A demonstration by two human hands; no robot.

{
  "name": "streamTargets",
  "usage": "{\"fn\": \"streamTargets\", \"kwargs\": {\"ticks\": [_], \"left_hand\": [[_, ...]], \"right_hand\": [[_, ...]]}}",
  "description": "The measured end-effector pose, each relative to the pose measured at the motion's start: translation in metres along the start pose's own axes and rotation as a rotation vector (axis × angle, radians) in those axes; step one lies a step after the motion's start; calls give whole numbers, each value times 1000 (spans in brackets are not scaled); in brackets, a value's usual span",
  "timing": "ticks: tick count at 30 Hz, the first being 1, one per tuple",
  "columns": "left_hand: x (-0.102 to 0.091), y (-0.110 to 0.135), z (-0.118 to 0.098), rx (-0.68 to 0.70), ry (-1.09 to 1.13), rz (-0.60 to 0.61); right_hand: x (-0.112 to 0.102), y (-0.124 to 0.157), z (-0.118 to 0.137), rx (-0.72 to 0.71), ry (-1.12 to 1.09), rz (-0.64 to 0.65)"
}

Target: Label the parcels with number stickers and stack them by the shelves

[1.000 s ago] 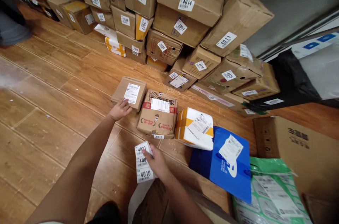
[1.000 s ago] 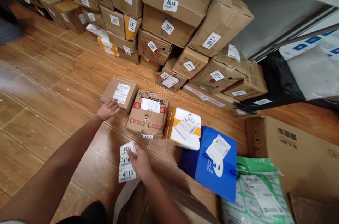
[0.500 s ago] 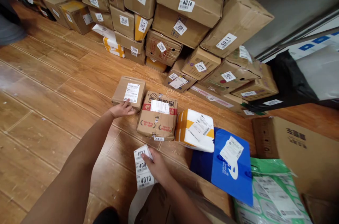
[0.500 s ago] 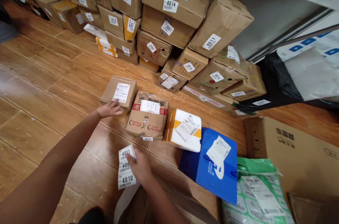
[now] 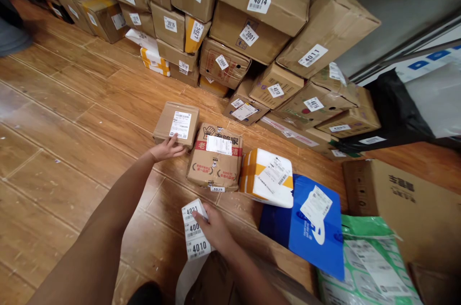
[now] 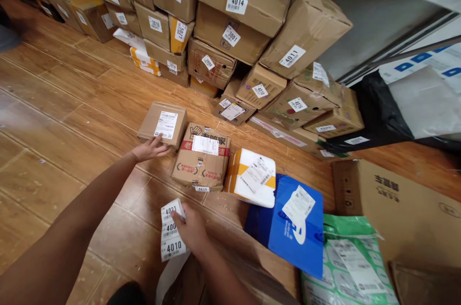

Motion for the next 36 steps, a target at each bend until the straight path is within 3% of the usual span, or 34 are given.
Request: {"fn": "streamTargets", "kwargs": {"ticks": [6, 15, 24, 26, 31, 36], "left_hand": [[-13, 0, -3, -70, -97, -30], [-28, -14, 18, -478, -59, -74], [-46, -30, 9, -607, -22, -75], [-50, -32, 12, -595, -9, -61], [-57, -24, 28, -408, 26, 6], [-48, -12, 30, -402, -22, 21]], "right_hand": [[1, 0, 1, 20, 20, 15], [1, 0, 2, 25, 78, 30], [4, -1, 0, -2, 66, 24], [4, -1, 3, -4, 84, 23], [4, 3, 18, 16, 192, 22], [8, 11, 33, 25, 274, 69]]}}
Point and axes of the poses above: each hand's wrist, its own y-axis away from the middle knuckle, its own x-axis out of the palm, z = x × y, the point moved 7 cm from there along -y, towards the middle knuckle, and after that the axes turned 9 degrees about z, right-handed, at the moved point
